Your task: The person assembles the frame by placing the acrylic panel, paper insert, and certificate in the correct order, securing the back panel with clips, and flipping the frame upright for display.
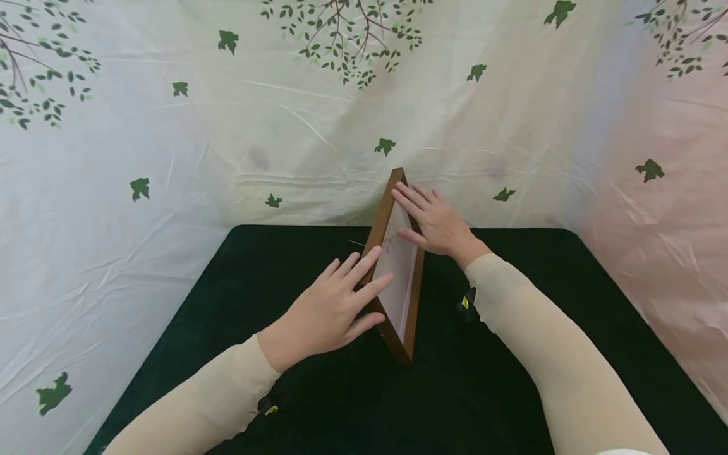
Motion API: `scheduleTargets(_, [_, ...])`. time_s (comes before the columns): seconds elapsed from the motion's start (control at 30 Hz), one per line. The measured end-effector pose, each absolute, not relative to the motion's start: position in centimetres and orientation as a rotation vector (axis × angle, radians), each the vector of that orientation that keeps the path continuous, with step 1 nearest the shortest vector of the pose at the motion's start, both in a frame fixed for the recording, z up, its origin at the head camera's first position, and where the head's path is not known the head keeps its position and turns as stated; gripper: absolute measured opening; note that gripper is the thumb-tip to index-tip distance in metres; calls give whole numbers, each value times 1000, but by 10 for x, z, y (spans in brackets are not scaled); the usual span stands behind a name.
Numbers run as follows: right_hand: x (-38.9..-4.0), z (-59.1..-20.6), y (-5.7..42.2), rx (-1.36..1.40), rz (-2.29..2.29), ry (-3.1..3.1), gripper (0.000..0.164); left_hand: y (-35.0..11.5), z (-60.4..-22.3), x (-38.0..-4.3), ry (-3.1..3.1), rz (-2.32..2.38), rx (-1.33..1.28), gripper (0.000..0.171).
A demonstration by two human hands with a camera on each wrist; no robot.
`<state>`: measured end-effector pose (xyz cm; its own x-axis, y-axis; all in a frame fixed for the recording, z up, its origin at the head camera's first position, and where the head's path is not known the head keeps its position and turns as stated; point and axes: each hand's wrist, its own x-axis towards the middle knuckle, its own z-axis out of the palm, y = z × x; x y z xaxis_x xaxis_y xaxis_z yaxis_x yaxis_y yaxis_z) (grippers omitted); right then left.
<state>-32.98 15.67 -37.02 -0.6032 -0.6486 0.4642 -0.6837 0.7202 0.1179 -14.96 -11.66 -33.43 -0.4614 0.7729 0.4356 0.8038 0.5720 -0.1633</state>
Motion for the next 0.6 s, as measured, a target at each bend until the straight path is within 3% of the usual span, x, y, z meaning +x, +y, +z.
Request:
scheduleTargets(0.23, [-331, -370, 153, 1020, 113, -2424, 76, -118, -331, -160, -2240, -98, -1370, 34])
scheduleTargets(0.6, [-332, -364, 147, 1025, 114, -2364, 67, -157, -326, -183, -2193, -273, -1554, 22])
